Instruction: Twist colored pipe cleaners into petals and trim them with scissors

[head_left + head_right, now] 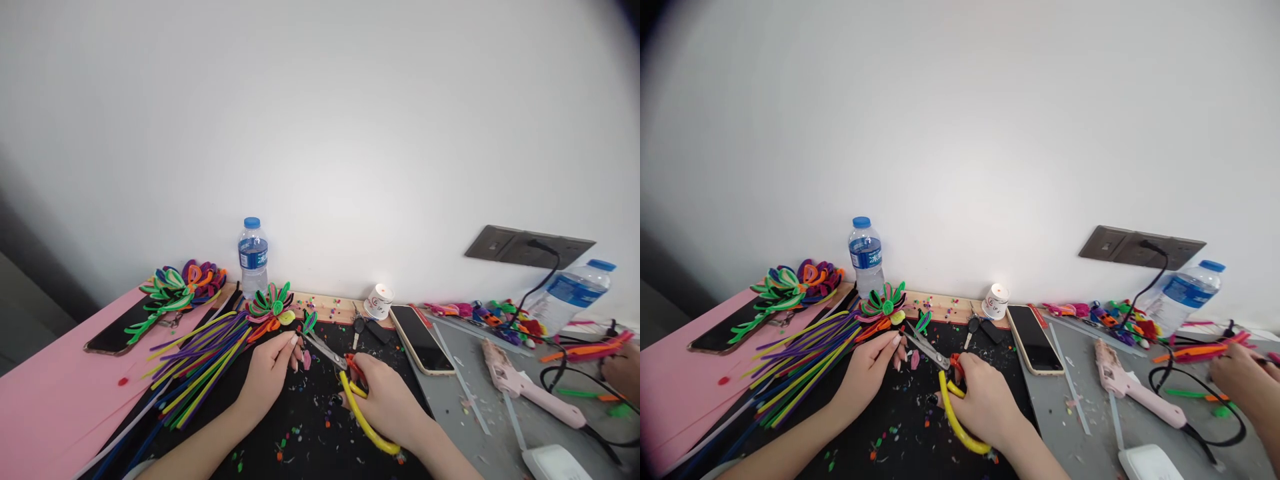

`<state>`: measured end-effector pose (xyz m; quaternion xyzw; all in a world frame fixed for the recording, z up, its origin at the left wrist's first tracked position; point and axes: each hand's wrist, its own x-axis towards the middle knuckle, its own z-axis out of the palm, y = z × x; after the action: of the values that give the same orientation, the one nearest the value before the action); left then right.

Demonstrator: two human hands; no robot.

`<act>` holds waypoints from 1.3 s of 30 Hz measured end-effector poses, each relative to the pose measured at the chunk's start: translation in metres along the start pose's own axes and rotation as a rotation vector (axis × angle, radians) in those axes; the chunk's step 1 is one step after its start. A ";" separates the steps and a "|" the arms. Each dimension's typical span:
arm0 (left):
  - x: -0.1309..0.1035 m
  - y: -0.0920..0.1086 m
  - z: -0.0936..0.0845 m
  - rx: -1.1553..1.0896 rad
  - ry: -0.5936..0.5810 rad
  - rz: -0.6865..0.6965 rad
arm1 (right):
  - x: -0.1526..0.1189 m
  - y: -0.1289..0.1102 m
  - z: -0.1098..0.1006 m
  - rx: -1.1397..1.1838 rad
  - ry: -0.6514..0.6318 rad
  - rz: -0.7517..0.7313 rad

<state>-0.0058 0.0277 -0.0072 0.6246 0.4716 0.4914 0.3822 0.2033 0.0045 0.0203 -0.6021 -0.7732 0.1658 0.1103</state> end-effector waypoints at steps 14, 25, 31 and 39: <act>-0.003 0.002 0.001 0.229 -0.073 0.103 | -0.004 -0.006 0.008 0.089 -0.057 0.000; -0.005 0.003 0.003 0.233 -0.091 0.116 | -0.005 -0.003 0.014 0.167 -0.071 -0.014; -0.007 0.004 0.004 0.231 -0.070 0.103 | -0.006 -0.007 0.015 0.171 -0.072 -0.028; -0.009 0.004 0.006 0.198 -0.063 0.074 | -0.009 -0.009 0.017 0.132 -0.062 -0.012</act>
<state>0.0000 0.0180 -0.0070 0.6913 0.4823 0.4363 0.3149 0.1912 -0.0082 0.0084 -0.5834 -0.7672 0.2345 0.1268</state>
